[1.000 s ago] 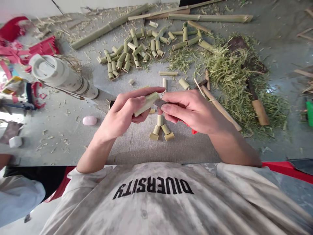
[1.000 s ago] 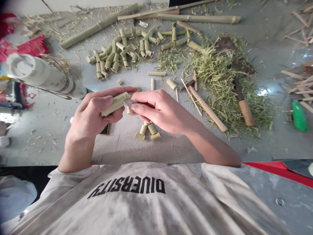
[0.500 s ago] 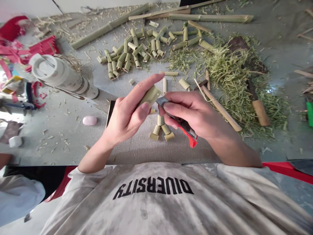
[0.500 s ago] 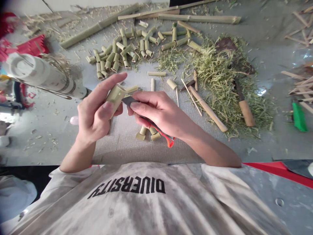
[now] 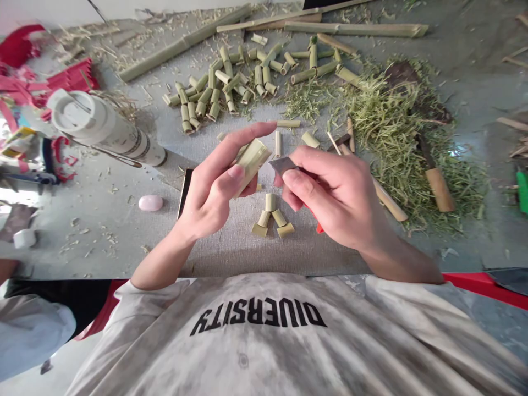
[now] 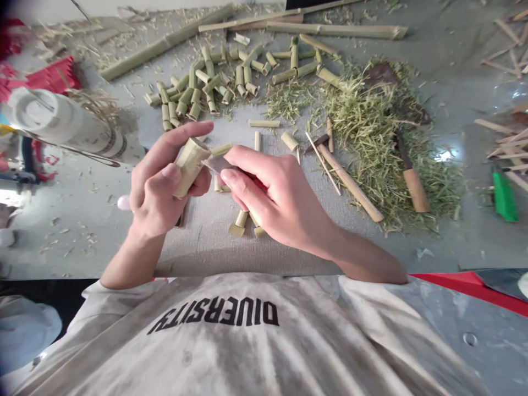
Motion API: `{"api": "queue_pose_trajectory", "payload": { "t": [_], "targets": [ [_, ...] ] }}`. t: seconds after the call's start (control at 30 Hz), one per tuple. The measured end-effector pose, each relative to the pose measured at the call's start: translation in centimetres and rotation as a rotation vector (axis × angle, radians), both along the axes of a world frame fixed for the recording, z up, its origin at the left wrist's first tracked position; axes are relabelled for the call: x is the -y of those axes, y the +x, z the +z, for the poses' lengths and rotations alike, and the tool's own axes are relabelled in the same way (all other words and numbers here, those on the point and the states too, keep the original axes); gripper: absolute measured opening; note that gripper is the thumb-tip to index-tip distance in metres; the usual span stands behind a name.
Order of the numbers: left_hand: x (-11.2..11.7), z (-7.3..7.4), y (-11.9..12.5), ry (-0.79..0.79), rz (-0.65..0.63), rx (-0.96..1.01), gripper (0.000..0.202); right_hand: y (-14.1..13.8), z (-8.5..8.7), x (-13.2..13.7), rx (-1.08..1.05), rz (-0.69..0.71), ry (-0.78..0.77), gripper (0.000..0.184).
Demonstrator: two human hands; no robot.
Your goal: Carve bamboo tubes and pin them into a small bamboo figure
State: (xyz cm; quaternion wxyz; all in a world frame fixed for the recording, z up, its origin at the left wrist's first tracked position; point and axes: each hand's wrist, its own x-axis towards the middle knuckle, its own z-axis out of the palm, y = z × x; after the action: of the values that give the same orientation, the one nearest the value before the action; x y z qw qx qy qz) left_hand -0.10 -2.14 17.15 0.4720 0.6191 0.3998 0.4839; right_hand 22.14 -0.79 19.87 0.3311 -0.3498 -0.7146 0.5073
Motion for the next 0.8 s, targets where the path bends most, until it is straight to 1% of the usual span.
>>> {"api": "queue_pose_trajectory", "payload": {
  "t": [0.07, 0.13, 0.27, 0.33, 0.37, 0.4, 0.47, 0.53, 0.63, 0.67, 0.73, 0.8],
  "targets": [
    [0.0, -0.1, 0.1, -0.014, 0.006, -0.015, 0.050, 0.1, 0.2, 0.2, 0.142, -0.041, 0.180, 0.038],
    [0.1, -0.1, 0.1, -0.027, 0.022, -0.064, 0.053, 0.0, 0.1, 0.5, 0.231, -0.063, 0.275, 0.034],
    [0.3, -0.3, 0.1, 0.016, 0.041, -0.127, 0.052, -0.5, -0.3, 0.9, 0.327, -0.150, 0.377, 0.025],
    [0.3, -0.6, 0.0, 0.101, 0.045, -0.198, 0.050, -0.6, -0.4, 1.0, 0.348, -0.178, 0.395, 0.021],
    [0.3, -0.7, -0.1, 0.160, 0.053, -0.250, 0.050, -0.7, -0.5, 1.0, 0.335, -0.176, 0.377, 0.021],
    [0.3, -0.9, -0.2, 0.220, 0.066, -0.308, 0.050, -0.7, -0.5, 0.9, 0.297, -0.160, 0.333, 0.024],
    [0.3, -1.3, -0.4, 0.320, 0.093, -0.411, 0.051, -0.8, -0.7, 0.6, 0.146, -0.084, 0.163, 0.030],
    [0.3, -1.5, -0.7, 0.408, 0.122, -0.484, 0.052, -0.8, -0.9, 0.2, -0.065, 0.024, -0.084, 0.034],
    [-0.1, -1.8, -1.4, 0.535, 0.157, -0.551, 0.055, -0.9, -1.5, -0.4, -0.357, 0.175, -0.473, 0.027],
    [-0.3, -1.9, -1.6, 0.550, 0.151, -0.566, 0.056, -0.9, -1.6, -0.5, -0.432, 0.224, -0.593, 0.024],
    [-0.9, -2.3, -2.2, 0.532, 0.113, -0.562, 0.061, -1.1, -1.7, -0.6, -0.556, 0.302, -0.795, 0.022],
    [-1.4, -3.1, -2.8, 0.474, 0.065, -0.524, 0.067, -1.2, -1.7, -0.5, -0.638, 0.370, -0.922, 0.023]
  ]
}}
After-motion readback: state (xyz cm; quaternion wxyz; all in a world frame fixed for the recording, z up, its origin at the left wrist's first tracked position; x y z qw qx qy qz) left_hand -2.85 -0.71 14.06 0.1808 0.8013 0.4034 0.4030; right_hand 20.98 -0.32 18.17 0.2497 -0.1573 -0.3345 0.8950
